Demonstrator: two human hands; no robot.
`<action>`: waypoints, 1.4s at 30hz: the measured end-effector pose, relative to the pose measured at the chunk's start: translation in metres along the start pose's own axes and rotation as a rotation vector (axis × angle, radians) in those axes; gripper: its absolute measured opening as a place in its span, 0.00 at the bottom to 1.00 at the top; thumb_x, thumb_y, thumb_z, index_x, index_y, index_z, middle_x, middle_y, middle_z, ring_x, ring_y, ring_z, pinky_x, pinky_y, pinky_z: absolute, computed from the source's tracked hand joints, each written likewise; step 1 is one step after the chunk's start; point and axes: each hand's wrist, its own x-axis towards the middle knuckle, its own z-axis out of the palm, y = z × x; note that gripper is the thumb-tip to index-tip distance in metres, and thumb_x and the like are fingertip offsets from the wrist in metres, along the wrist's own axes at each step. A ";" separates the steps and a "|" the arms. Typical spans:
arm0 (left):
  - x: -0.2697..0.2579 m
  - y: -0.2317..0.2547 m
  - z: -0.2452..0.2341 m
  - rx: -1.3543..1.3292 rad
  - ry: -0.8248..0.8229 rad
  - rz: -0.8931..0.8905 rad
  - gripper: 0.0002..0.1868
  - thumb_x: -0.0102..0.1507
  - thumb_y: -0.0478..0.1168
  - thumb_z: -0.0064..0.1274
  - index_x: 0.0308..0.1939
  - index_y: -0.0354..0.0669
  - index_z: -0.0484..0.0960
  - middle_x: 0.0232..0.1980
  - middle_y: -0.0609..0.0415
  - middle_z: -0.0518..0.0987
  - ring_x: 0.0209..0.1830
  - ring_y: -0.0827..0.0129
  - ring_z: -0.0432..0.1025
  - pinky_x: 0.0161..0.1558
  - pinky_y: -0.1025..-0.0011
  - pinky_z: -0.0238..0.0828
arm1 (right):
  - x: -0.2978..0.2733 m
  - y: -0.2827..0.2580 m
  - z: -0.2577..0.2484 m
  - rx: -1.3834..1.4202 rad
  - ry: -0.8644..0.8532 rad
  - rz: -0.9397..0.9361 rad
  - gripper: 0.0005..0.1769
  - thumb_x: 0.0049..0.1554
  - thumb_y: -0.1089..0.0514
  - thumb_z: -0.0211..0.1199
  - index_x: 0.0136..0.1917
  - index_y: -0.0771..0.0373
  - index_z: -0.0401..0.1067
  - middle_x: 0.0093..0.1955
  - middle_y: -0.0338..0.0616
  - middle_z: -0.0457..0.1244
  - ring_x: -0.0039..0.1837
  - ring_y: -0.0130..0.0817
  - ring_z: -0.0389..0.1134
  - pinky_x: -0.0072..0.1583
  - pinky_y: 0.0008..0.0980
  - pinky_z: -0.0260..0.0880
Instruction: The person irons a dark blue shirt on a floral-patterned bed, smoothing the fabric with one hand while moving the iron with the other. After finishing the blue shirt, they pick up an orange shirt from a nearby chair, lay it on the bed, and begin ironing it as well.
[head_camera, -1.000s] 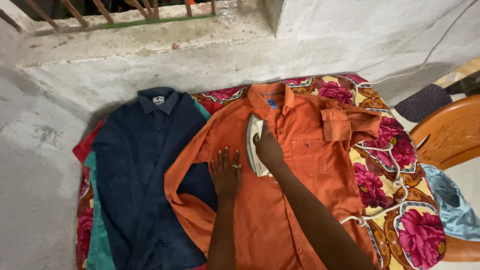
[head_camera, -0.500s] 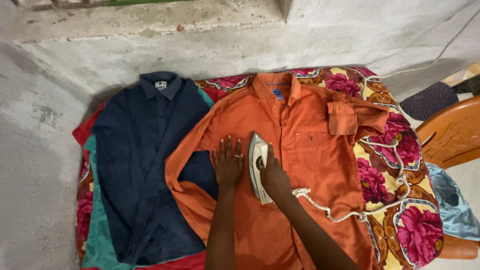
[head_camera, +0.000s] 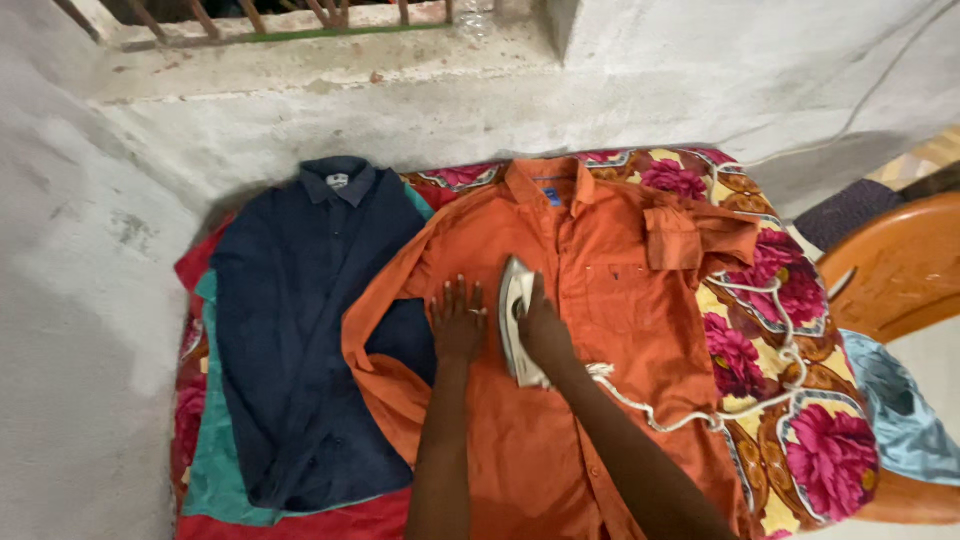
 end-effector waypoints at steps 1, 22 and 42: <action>0.001 -0.002 0.002 0.001 0.006 0.006 0.33 0.71 0.57 0.35 0.81 0.61 0.54 0.85 0.50 0.46 0.84 0.51 0.42 0.76 0.40 0.33 | -0.021 0.005 0.002 0.002 -0.021 0.018 0.48 0.64 0.50 0.55 0.84 0.60 0.30 0.61 0.68 0.62 0.53 0.68 0.67 0.53 0.60 0.68; -0.121 0.063 -0.043 -0.223 0.129 -0.031 0.30 0.72 0.47 0.36 0.78 0.41 0.60 0.82 0.42 0.57 0.83 0.48 0.48 0.78 0.43 0.37 | -0.073 0.002 -0.016 -0.037 0.019 -0.100 0.50 0.62 0.54 0.57 0.85 0.58 0.28 0.53 0.70 0.63 0.46 0.69 0.68 0.44 0.60 0.70; -0.130 0.066 -0.055 -0.090 0.158 -0.004 0.31 0.70 0.47 0.40 0.76 0.41 0.65 0.81 0.46 0.58 0.82 0.54 0.50 0.77 0.47 0.41 | -0.192 0.017 -0.025 -0.122 -0.125 -0.091 0.49 0.60 0.55 0.56 0.84 0.56 0.29 0.66 0.68 0.60 0.41 0.63 0.69 0.41 0.57 0.69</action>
